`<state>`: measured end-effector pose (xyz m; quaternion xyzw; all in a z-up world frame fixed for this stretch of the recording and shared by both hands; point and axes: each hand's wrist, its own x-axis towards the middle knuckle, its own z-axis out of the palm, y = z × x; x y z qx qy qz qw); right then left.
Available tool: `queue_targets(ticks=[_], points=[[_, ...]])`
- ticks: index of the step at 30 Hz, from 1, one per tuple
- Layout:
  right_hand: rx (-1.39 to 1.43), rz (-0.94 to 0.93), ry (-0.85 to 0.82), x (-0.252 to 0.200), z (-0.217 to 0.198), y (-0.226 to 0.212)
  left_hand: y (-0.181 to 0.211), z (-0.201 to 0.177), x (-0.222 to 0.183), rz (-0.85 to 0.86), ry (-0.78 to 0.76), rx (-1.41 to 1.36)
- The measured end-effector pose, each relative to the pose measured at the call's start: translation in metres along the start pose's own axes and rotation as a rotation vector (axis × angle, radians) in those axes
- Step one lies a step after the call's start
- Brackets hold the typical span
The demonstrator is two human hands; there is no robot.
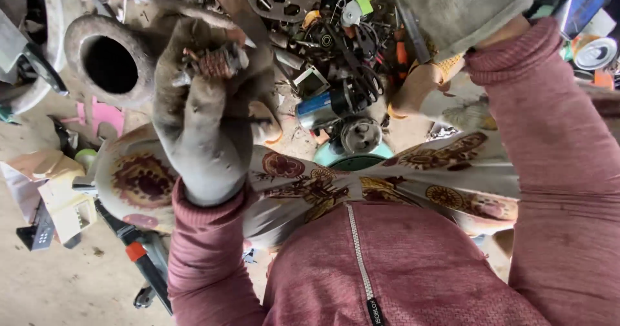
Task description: The recorder is using pliers and other tools to work on the copper coils and internal wiring of an electric motor or alternator component.
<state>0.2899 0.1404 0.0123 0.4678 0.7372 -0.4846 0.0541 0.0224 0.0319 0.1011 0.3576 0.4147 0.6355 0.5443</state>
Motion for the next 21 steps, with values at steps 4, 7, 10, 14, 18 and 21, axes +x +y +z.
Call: queue_targets(ticks=[4, 7, 10, 14, 18, 21], points=[[-0.339, 0.239, 0.025, 0.0, 0.013, 0.106, 0.003, -0.016, -0.004, -0.202, 0.055, -0.281], [-0.385, 0.419, -0.036, 0.014, 0.068, 0.152, 0.004, -0.019, -0.01, -0.248, 0.075, -0.309], [-0.34, 0.553, -0.141, 0.024, 0.097, 0.14, 0.002, -0.018, -0.011, -0.264, 0.087, -0.294], [-0.101, 0.504, -0.123, 0.04, 0.128, 0.124, 0.005, -0.009, -0.001, -0.317, 0.057, -0.271], [-0.066, 0.52, -0.058, 0.045, 0.127, 0.116, -0.007, -0.005, 0.017, -0.341, -0.044, -0.363], [0.078, 0.627, -0.095, 0.045, 0.11, 0.099, -0.016, -0.009, 0.013, -0.33, -0.08, -0.372]])
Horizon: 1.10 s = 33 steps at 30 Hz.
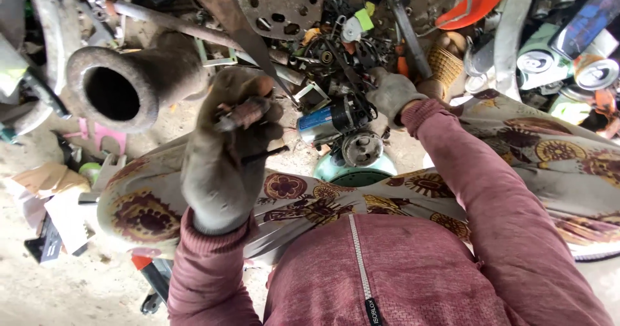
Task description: The recorder is using pliers and other tools to work on the copper coils and internal wiring of an electric motor or alternator component.
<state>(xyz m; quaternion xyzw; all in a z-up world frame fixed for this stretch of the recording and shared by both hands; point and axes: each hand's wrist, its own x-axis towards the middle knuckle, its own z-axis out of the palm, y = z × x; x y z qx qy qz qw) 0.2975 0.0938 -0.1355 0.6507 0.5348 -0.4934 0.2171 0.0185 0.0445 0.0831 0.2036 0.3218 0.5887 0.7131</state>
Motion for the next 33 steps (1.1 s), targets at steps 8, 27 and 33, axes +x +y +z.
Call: queue_targets(ticks=[8, 27, 33], points=[[0.259, -0.267, 0.057, 0.025, 0.032, 0.027, -0.01, 0.002, -0.007, -0.01, -0.041, 0.074], [0.939, -1.277, -0.872, -0.157, -0.045, -0.027, -0.003, 0.0, 0.008, 0.235, -0.116, -0.069], [1.008, -0.623, -0.644, -0.175, -0.038, -0.027, -0.001, 0.0, 0.005, 0.263, -0.143, -0.052]])
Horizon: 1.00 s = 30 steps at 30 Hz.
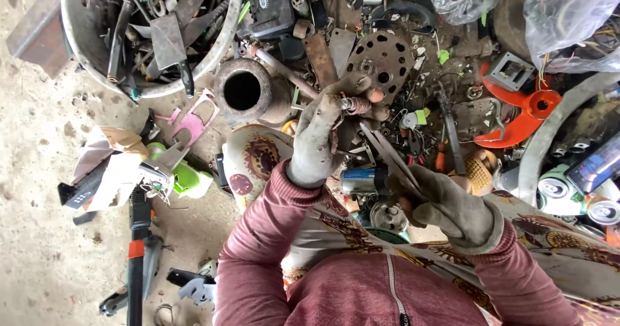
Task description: The recorder is using pliers and other tools to work on the copper coils and internal wiring of an electric motor or alternator component.
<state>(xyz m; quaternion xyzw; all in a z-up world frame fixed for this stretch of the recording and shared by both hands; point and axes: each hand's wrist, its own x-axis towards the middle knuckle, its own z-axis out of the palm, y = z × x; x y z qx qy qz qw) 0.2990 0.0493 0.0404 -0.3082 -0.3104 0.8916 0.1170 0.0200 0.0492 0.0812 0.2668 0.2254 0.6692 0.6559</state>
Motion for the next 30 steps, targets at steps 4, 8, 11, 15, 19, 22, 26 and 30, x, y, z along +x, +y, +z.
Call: queue_targets(ticks=[4, 8, 11, 15, 19, 22, 26, 30], points=[[-0.306, -0.213, -0.148, -0.002, -0.004, -0.003, -0.002, 0.0, 0.001, -0.057, 0.005, -0.014], [-0.363, -0.185, -0.112, -0.003, 0.004, -0.013, -0.007, -0.004, 0.001, -0.127, 0.047, -0.033], [-0.415, -0.167, -0.172, 0.002, -0.004, -0.011, -0.006, 0.001, 0.004, -0.142, 0.076, -0.035], [-0.39, -0.155, -0.15, 0.0, 0.015, -0.027, -0.007, 0.006, 0.003, -0.11, 0.054, -0.006], [-0.344, -0.187, -0.187, -0.001, 0.024, -0.03, -0.005, 0.007, 0.008, -0.128, 0.082, 0.04], [-0.324, -0.19, -0.189, 0.0, 0.021, -0.025, -0.004, 0.012, 0.013, -0.079, 0.003, 0.045], [-0.296, -0.165, -0.239, 0.003, 0.025, -0.025, -0.006, 0.013, 0.021, 0.099, -0.161, -0.088], [-0.18, -0.177, -0.263, 0.004, 0.043, -0.016, -0.04, -0.028, 0.012, 0.141, -0.048, -0.123]])
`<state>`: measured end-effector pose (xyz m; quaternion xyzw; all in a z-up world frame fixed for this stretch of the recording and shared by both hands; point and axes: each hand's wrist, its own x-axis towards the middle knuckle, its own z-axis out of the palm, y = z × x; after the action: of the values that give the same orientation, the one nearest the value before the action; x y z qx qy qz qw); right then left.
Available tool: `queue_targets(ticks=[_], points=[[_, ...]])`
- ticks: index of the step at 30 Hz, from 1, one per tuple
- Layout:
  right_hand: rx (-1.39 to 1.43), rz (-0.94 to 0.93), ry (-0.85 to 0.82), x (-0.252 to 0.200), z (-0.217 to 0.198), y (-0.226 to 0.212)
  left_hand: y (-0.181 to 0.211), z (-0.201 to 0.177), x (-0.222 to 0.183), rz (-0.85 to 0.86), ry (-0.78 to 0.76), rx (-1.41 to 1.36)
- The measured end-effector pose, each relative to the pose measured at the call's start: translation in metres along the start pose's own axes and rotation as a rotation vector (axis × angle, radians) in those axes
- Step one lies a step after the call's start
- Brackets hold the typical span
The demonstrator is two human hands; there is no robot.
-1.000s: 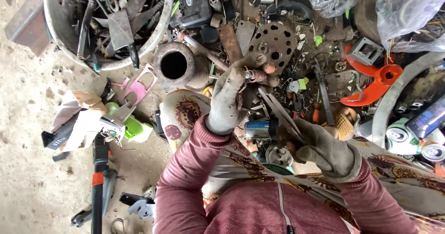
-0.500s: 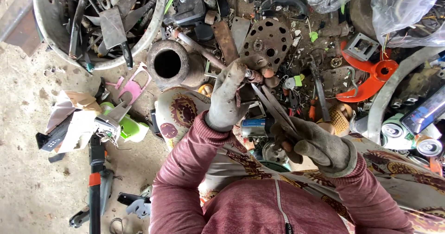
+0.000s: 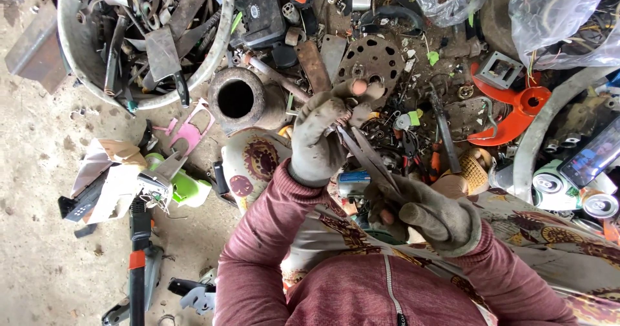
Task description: The recorder is using pliers and other tools to work on the copper coils and internal wiring of an electric motor or alternator component.
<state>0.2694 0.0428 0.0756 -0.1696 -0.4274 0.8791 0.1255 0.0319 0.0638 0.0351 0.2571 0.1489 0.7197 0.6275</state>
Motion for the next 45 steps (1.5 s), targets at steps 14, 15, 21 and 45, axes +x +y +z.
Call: queue_targets(ticks=[14, 15, 21, 45], points=[[0.395, -0.009, 0.053, 0.001, 0.022, 0.019, -0.011, 0.03, 0.018, 0.17, 0.152, -0.031], [0.395, -0.009, 0.053, 0.001, 0.021, 0.021, -0.007, 0.035, 0.02, 0.169, 0.152, -0.032], [0.368, -0.039, 0.032, -0.004, 0.014, 0.026, -0.001, 0.044, 0.028, 0.004, 0.078, -0.257], [0.562, -0.353, 0.155, 0.022, 0.063, 0.063, -0.019, 0.056, 0.029, 0.168, 0.232, -0.128]])
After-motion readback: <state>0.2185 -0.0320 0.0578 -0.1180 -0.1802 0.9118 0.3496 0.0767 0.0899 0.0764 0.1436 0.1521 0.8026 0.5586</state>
